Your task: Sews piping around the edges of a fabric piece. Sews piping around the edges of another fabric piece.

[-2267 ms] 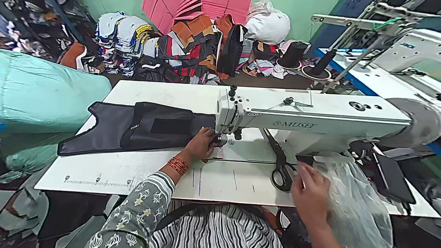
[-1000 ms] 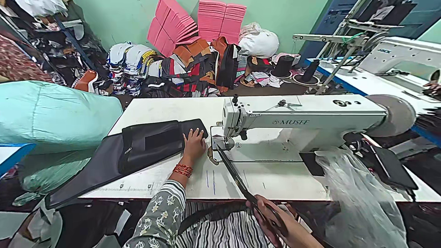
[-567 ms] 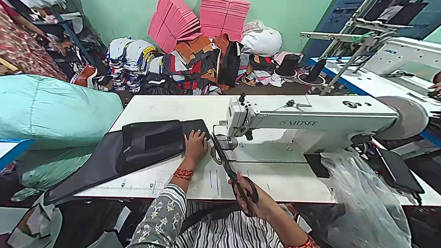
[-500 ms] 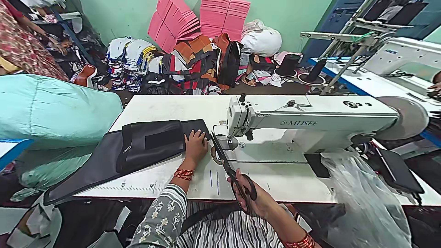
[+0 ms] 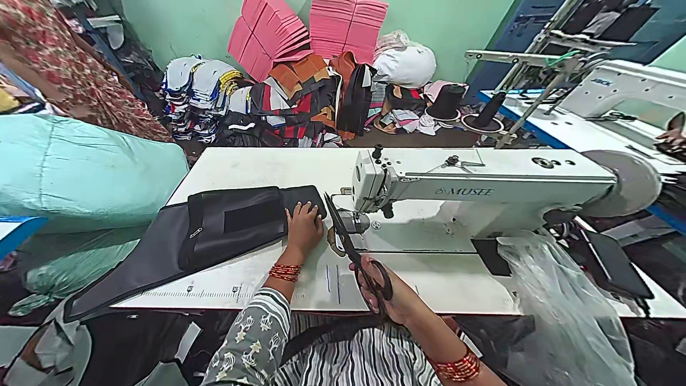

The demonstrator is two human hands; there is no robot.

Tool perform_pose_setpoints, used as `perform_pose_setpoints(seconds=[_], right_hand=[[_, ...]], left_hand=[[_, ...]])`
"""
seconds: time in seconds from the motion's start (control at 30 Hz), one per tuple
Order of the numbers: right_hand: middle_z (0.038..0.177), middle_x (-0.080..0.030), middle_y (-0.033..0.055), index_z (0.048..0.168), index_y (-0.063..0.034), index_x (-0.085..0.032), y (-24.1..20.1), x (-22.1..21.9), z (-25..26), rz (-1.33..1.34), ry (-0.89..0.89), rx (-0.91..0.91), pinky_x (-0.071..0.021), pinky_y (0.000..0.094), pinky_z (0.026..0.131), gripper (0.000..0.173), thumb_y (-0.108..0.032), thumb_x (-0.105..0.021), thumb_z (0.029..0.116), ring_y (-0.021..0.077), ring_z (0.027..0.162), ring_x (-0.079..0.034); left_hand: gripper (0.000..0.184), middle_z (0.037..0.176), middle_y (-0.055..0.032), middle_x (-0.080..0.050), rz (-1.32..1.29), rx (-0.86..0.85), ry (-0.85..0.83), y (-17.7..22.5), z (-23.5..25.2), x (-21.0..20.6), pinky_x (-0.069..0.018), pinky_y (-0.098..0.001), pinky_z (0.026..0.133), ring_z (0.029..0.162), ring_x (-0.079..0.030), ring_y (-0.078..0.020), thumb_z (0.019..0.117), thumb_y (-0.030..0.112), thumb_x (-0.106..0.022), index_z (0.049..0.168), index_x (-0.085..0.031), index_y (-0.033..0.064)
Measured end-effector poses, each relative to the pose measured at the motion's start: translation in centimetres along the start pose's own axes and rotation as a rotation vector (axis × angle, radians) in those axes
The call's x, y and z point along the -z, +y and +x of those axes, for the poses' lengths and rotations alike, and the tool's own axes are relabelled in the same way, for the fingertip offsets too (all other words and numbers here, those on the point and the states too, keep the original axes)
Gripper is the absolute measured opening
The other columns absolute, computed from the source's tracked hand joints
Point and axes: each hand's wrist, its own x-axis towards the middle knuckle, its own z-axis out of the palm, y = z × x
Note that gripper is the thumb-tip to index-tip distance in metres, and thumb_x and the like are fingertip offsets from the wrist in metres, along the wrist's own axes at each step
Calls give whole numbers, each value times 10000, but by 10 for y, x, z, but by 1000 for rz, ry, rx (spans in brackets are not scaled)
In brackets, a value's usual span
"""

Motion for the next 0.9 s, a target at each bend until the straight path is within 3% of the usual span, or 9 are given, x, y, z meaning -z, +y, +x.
perform_pose_setpoints(seconds=[0.1,0.2,0.37,0.43,0.57,0.63,0.73,0.83,0.9], right_hand=[[650,-487,-55,1151,-68,-541,5,0,-3,-11,-47,-6,-462,154,431,373,-410,-413,1072,22,448,-483],[664,-499,-65,1157,-100,-517,10,4,-11,-17,-120,-34,-467,157,432,406,-473,-533,998,22,448,-489],[677,-528,-79,1141,-121,-562,18,24,-39,-28,-223,-40,-459,155,414,667,-681,-732,822,16,436,-492],[659,-531,-89,1132,-143,-567,19,37,-58,-92,-190,-55,-451,153,409,655,-689,-734,810,11,430,-491],[649,-522,-107,1119,-166,-593,20,69,-95,-242,-9,-19,-424,160,396,636,-716,-703,820,1,429,-464],[655,-522,-123,1121,-158,-569,21,86,-109,-331,104,14,-422,168,409,530,-627,-659,892,-3,441,-459],[667,-553,-103,1120,-95,-544,19,105,-120,-452,296,40,-443,182,421,311,-365,-581,970,1,444,-478],[711,-581,-31,1174,4,-554,13,117,-120,-583,450,26,-459,222,458,283,-241,-568,1033,31,478,-501],[700,-562,15,1201,52,-561,9,123,-114,-690,540,-5,-482,279,485,347,-249,-601,1031,82,494,-520]], left_hand=[[426,1535,-145,-522,-8,-7,17,-1,0,-1,-129,-671,1226,1499,-371,-385,1056,254,-451,1403,-634,88],[389,1504,-157,-552,-24,-12,38,0,-1,-1,-150,-680,1216,1481,-399,-393,1009,209,-506,1291,-684,11],[501,1532,-174,-514,-16,-24,60,-6,3,-5,-168,-662,1219,1475,-402,-395,1045,272,-510,1499,-518,61],[528,1570,-187,-462,1,-45,57,-8,5,-9,-163,-673,1211,1489,-371,-412,1048,253,-476,1550,-454,92],[535,1619,-186,-395,2,-32,-12,-7,7,-5,-109,-594,1260,1540,-295,-372,1061,233,-390,1549,-423,17],[519,1621,-180,-393,-11,-22,-42,-7,7,-2,-119,-561,1268,1545,-285,-361,1065,235,-391,1525,-457,5],[515,1632,-165,-379,-23,-40,-100,-7,6,0,-118,-545,1272,1553,-263,-357,1065,240,-406,1530,-460,23],[479,1599,-176,-431,-109,-165,-113,-16,-7,1,-137,-552,1270,1534,-303,-373,1043,217,-466,1472,-541,17],[413,1510,-202,-535,-243,-322,-82,-28,-22,1,-182,-553,1260,1486,-387,-402,1003,167,-521,1351,-654,-10]])
